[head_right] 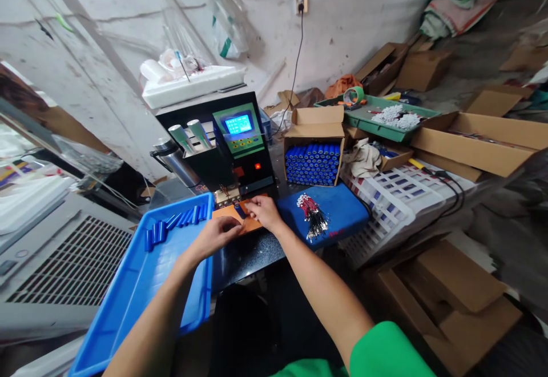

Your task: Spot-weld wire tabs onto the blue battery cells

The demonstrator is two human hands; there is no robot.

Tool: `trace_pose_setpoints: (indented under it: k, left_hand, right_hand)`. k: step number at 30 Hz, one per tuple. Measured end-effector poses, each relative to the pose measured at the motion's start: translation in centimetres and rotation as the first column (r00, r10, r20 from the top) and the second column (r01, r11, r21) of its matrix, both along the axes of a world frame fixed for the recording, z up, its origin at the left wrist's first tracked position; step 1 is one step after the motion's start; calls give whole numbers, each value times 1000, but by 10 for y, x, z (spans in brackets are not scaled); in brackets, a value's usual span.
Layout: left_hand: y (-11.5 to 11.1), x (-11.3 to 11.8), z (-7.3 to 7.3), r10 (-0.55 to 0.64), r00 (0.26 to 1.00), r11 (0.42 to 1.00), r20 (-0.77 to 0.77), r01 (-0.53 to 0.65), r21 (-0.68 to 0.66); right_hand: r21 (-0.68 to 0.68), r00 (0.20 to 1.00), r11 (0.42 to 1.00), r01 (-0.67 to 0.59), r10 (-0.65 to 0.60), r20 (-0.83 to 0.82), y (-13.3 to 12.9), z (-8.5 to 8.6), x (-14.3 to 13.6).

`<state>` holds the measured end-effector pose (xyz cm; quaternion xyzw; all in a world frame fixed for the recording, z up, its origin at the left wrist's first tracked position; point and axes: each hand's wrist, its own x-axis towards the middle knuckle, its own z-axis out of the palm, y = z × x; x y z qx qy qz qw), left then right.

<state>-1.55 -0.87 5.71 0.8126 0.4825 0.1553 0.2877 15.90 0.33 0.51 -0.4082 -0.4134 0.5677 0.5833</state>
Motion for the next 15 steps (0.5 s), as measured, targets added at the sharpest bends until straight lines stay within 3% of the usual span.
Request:
trace_pose_setpoints:
  k: [4,7,15]
  left_hand:
    - [-3,7,-3,-34,998,999,-49,35,34]
    - [0,10,-10,6,1000,1000,19,-6,-13]
    - [7,6,-19,96,958,985,271,-52,-165]
  right_hand:
    - [-16,997,1000,7,-8,-80,2,-1,1]
    - [0,997,1000,14,-14,-76,2,0,2]
    - [167,963,967,-190,150,225,-9,0,3]
